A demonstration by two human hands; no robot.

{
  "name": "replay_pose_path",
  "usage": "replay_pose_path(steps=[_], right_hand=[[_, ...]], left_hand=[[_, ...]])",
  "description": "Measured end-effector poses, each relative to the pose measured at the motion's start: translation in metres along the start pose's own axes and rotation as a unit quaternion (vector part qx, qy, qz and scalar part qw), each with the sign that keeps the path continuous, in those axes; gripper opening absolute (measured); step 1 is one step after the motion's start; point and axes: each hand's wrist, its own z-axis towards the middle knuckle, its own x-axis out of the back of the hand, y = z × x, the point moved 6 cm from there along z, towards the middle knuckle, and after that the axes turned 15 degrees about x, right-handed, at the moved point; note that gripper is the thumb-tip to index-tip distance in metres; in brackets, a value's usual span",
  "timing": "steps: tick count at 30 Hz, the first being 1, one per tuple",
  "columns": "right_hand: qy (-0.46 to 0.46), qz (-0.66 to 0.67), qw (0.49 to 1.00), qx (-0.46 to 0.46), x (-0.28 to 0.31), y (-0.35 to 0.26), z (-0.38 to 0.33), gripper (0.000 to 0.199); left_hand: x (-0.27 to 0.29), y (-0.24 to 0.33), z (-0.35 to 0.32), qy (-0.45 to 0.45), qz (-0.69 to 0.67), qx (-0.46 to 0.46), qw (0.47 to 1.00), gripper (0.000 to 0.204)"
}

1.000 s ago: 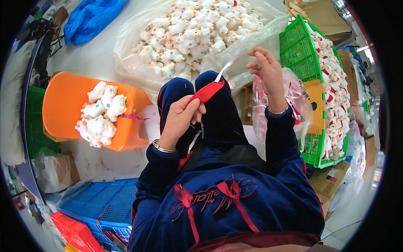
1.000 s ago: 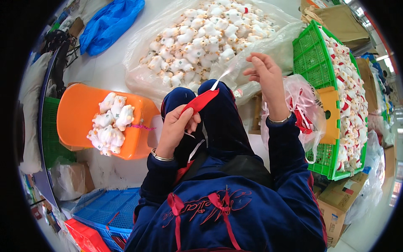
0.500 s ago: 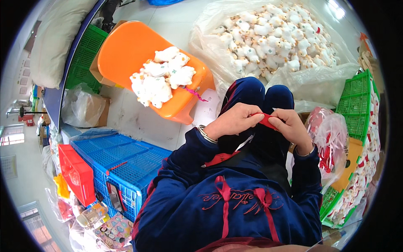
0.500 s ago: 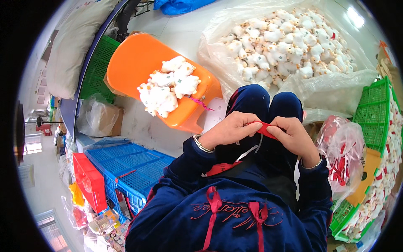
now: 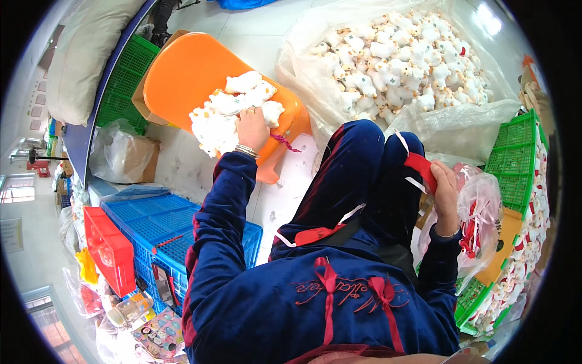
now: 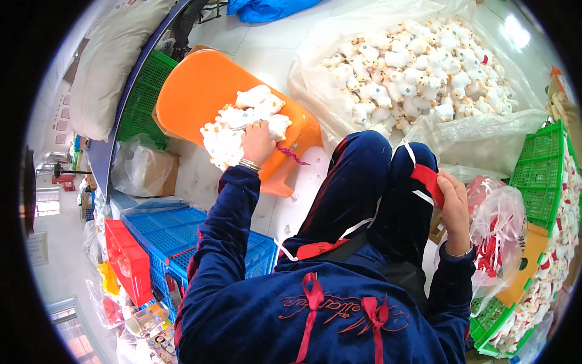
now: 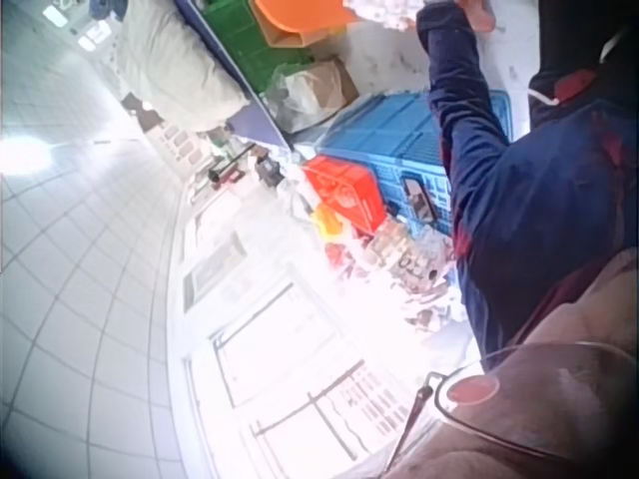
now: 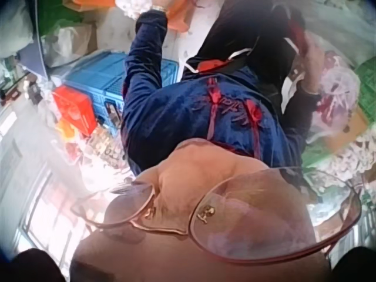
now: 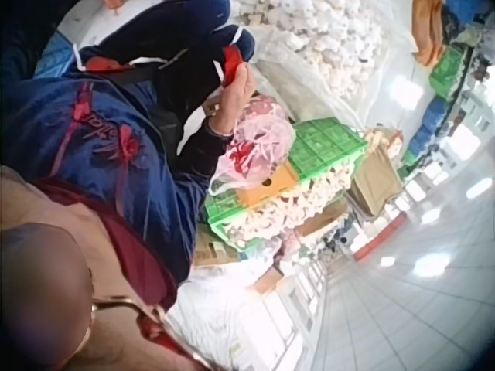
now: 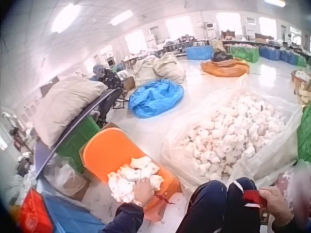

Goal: The person ties red ribbons around the necks of small white plush toys. They pick up each toy, wrap and knot the ribbon, then place the finished toy into a green crate.

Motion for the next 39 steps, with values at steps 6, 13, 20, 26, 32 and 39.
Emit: replay_pose_path(steps=[6,13,20,26,32,39], right_hand=[[0.027,-0.053,0.998,0.038,0.007,-0.001,0.004,0.026],[0.083,-0.198,0.968,0.132,0.012,-0.029,0.002,0.026],[-0.003,-0.277,0.900,0.337,-0.010,-0.074,0.021,0.017],[-0.427,-0.252,0.852,0.170,-0.118,-0.041,-0.043,0.054],[-0.285,-0.089,0.942,0.155,-0.131,-0.008,-0.064,0.060],[-0.239,0.092,0.965,0.046,-0.134,0.012,-0.061,0.051]], left_hand=[[0.024,0.011,0.013,-0.006,-0.041,-0.036,0.998,0.047],[0.017,0.003,0.030,-0.067,-0.314,-0.091,0.943,0.051],[0.178,0.131,-0.115,-0.283,-0.293,-0.410,0.816,0.036],[0.195,0.192,-0.180,-0.378,-0.244,-0.483,0.751,0.030],[0.155,0.193,-0.188,-0.369,-0.317,-0.383,0.786,0.021],[0.129,0.178,-0.176,-0.438,-0.640,-0.147,0.615,0.015]])
